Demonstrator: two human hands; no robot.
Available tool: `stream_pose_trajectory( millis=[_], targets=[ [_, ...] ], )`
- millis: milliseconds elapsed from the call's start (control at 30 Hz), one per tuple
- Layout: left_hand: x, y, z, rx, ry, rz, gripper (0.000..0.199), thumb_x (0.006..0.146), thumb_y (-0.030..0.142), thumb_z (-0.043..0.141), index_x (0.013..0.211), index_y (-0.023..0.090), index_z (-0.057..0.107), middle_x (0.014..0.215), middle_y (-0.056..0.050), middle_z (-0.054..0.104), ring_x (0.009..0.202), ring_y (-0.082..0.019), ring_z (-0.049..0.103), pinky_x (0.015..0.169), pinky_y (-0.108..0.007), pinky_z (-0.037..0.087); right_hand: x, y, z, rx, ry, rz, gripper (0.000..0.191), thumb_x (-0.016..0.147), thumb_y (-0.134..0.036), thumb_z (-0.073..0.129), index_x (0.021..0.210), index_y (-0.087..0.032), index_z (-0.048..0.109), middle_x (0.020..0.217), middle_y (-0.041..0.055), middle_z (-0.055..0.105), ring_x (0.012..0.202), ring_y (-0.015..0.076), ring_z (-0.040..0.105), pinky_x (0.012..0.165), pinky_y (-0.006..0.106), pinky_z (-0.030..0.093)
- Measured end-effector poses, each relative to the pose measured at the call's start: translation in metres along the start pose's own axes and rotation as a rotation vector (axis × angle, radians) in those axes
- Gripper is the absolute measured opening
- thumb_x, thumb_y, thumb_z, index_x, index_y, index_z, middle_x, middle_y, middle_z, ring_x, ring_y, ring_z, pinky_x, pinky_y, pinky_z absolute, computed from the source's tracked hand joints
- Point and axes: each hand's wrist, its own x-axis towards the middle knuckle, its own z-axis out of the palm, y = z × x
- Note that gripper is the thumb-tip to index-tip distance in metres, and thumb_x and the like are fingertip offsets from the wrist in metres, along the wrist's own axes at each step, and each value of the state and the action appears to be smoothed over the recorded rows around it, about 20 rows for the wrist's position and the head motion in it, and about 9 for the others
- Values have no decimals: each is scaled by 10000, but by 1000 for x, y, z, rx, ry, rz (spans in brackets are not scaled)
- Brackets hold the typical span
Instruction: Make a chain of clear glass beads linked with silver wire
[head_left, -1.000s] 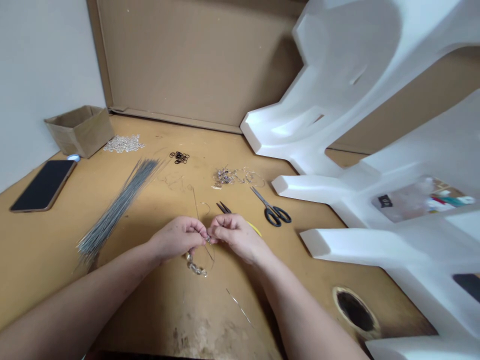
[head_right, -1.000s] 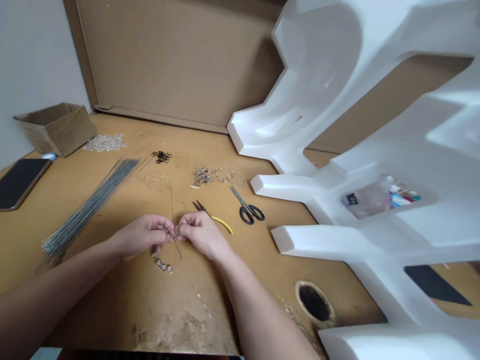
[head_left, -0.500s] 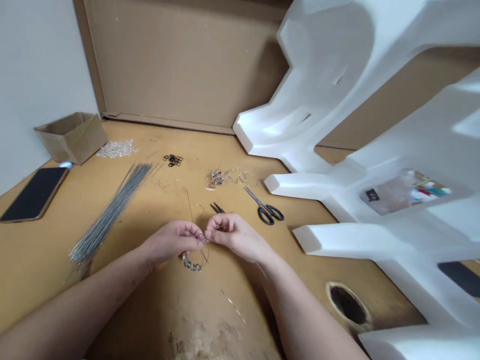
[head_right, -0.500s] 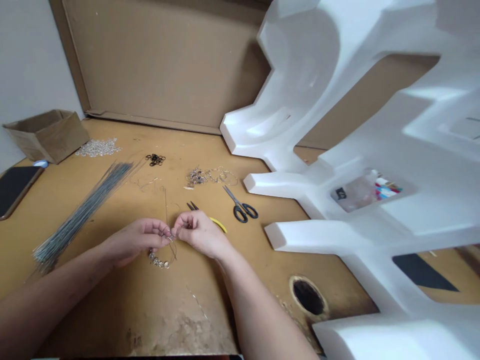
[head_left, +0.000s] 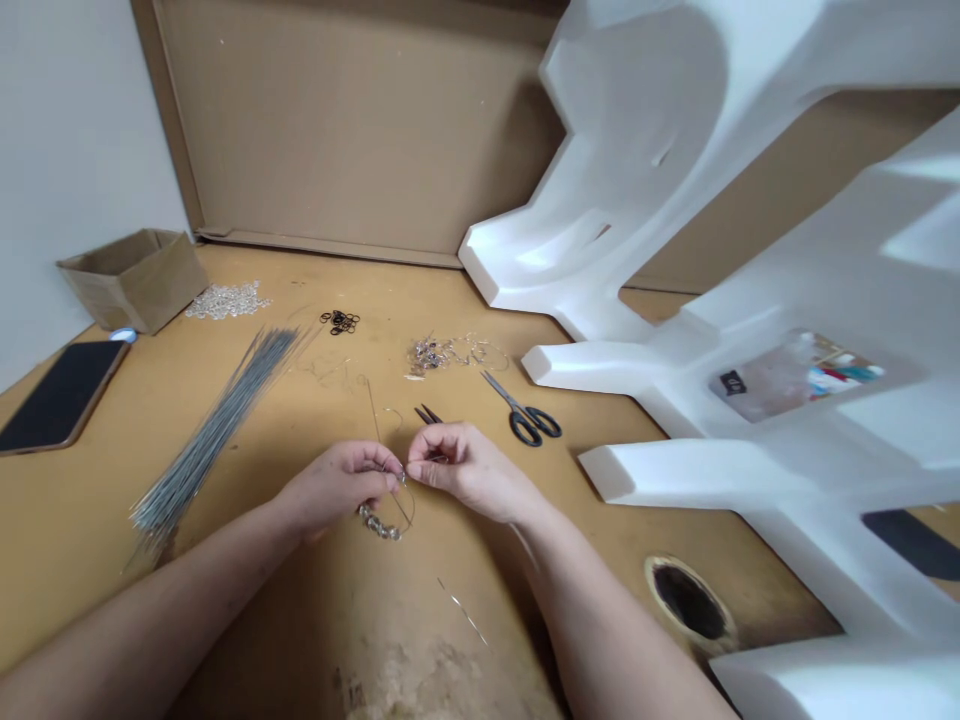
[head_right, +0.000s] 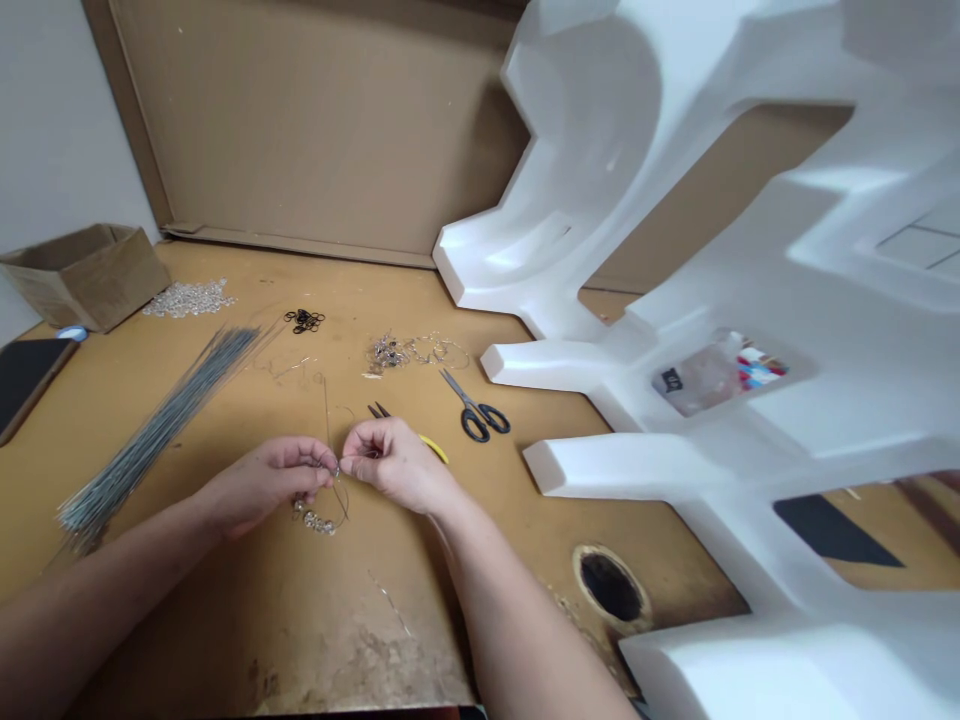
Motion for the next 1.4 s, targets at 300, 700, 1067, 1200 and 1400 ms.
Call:
stream_pose_trajectory(
  millis=[300, 700, 1067, 1200, 1400],
  targets=[
    [1, 2, -6, -103, -33, -17, 168, 543, 195, 589, 697, 140, 549, 616, 19, 565, 455, -43, 418, 502, -217, 298, -4, -4, 0, -136, 59, -89, 141, 689, -235, 536, 570, -163, 523, 539, -39, 437, 529, 85, 367, 523, 229, 288],
    [3, 0, -8, -153, -27, -28, 171, 540, 188, 624, 685, 136, 550, 612, 12, 575, 478, -51, 442, 529, -228, 338, -6, -8, 2, -237, 139, -156, 146, 701, -212, 536, 563, -173, 506, 573, -25, 477, 559, 95, 401, 543, 231, 318],
    [5, 0, -8, -147, -24, -19, 188, 564, 226, 621, 701, 139, 525, 614, 14, 570, 478, -51, 444, 522, -225, 327, -3, -4, 7, -287, 175, -138, 185, 715, -284, 549, 572, -168, 535, 563, -16, 505, 555, 100, 418, 533, 233, 329],
    [5, -1, -9, -126, 7, -9, 191, 551, 217, 617, 698, 139, 523, 582, 25, 546, 460, -52, 437, 504, -221, 317, -1, -4, 7, -224, 192, -94, 221, 691, -336, 568, 557, -165, 523, 521, -34, 448, 523, 90, 375, 513, 233, 305],
    [8, -3, -10, -107, 44, -8, 184, 564, 239, 610, 698, 144, 526, 565, 32, 537, 439, -51, 431, 481, -213, 316, 4, 2, 8, -31, 215, -48, 302, 630, -438, 614, 552, -160, 526, 515, -46, 434, 506, 78, 361, 510, 235, 307]
  ],
)
